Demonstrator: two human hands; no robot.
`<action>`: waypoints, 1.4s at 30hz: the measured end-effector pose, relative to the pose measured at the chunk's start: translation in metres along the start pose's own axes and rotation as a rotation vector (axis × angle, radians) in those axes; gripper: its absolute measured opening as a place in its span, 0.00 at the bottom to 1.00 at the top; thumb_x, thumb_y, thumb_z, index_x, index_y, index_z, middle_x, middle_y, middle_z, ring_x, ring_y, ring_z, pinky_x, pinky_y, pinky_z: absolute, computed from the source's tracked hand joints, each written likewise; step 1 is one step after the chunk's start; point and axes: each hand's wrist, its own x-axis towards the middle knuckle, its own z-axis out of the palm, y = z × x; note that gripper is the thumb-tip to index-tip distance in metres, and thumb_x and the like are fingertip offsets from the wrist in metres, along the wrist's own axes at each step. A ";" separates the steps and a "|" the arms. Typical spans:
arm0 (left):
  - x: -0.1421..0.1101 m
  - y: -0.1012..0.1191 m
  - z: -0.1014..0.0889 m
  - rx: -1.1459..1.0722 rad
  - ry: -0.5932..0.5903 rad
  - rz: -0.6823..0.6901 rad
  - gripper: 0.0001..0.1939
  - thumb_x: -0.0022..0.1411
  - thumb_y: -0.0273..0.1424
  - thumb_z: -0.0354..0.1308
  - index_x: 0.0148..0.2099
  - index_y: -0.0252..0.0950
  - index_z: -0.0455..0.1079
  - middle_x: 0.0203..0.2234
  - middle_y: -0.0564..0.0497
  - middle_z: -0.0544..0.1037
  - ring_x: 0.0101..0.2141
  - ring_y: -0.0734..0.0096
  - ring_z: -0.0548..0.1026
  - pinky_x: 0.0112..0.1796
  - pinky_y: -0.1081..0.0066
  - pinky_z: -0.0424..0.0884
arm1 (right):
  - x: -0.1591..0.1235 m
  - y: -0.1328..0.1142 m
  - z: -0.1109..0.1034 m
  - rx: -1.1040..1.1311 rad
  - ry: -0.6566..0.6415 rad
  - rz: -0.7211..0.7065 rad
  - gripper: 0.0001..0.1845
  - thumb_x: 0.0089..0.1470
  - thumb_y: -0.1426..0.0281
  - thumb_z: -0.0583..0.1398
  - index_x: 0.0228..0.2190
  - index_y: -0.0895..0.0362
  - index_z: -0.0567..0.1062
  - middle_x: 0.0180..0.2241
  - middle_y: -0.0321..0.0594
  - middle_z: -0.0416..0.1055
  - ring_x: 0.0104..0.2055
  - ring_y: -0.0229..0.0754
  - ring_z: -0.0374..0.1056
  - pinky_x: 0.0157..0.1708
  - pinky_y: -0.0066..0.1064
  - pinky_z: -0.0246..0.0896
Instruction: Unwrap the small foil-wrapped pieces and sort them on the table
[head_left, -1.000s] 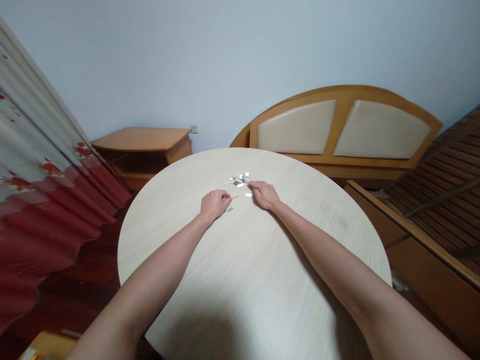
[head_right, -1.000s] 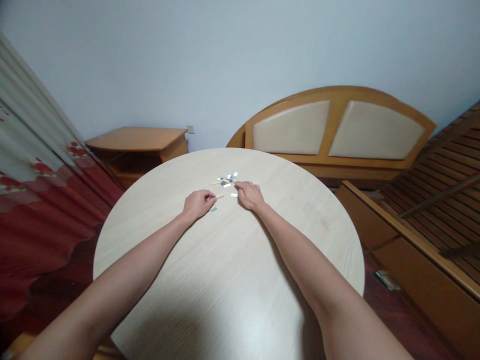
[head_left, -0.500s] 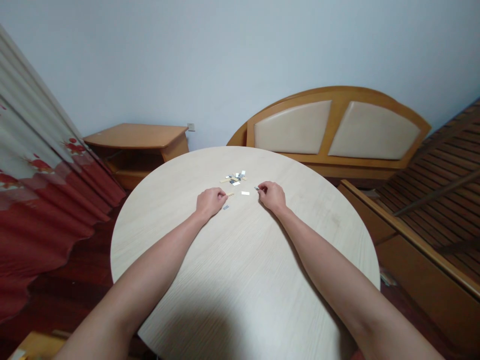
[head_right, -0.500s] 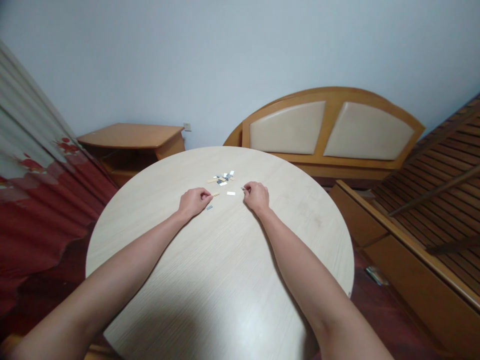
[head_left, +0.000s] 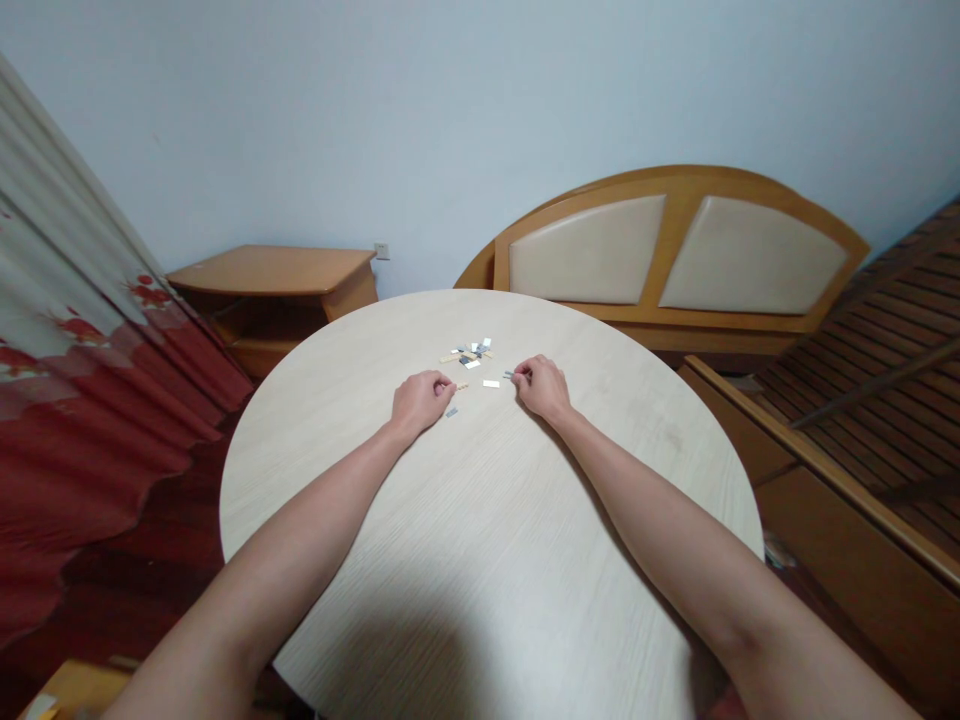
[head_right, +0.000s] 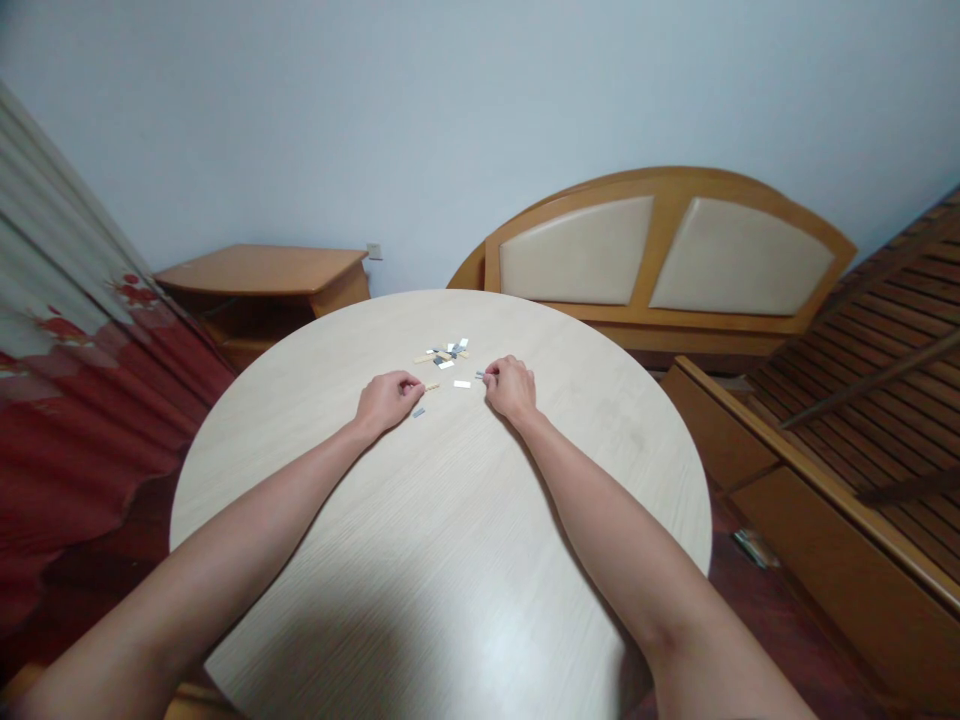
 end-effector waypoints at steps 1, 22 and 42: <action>0.000 0.001 0.000 -0.025 0.009 0.027 0.10 0.65 0.36 0.59 0.42 0.40 0.81 0.38 0.49 0.84 0.38 0.63 0.78 0.39 0.69 0.70 | -0.002 -0.006 -0.002 0.033 0.003 -0.012 0.07 0.57 0.71 0.59 0.33 0.56 0.79 0.37 0.46 0.76 0.40 0.49 0.69 0.43 0.41 0.63; -0.004 0.001 0.010 -0.153 0.014 0.417 0.08 0.67 0.31 0.60 0.42 0.36 0.80 0.34 0.48 0.83 0.32 0.69 0.77 0.36 0.70 0.68 | -0.022 -0.055 -0.007 0.236 -0.124 -0.368 0.08 0.61 0.69 0.59 0.40 0.55 0.78 0.38 0.43 0.78 0.42 0.48 0.70 0.45 0.39 0.58; -0.004 0.001 0.010 -0.167 0.037 0.412 0.07 0.66 0.31 0.61 0.41 0.36 0.80 0.34 0.49 0.83 0.31 0.69 0.77 0.35 0.70 0.69 | -0.022 -0.056 -0.008 0.249 -0.099 -0.422 0.06 0.58 0.70 0.59 0.34 0.56 0.78 0.35 0.43 0.78 0.41 0.48 0.71 0.44 0.40 0.56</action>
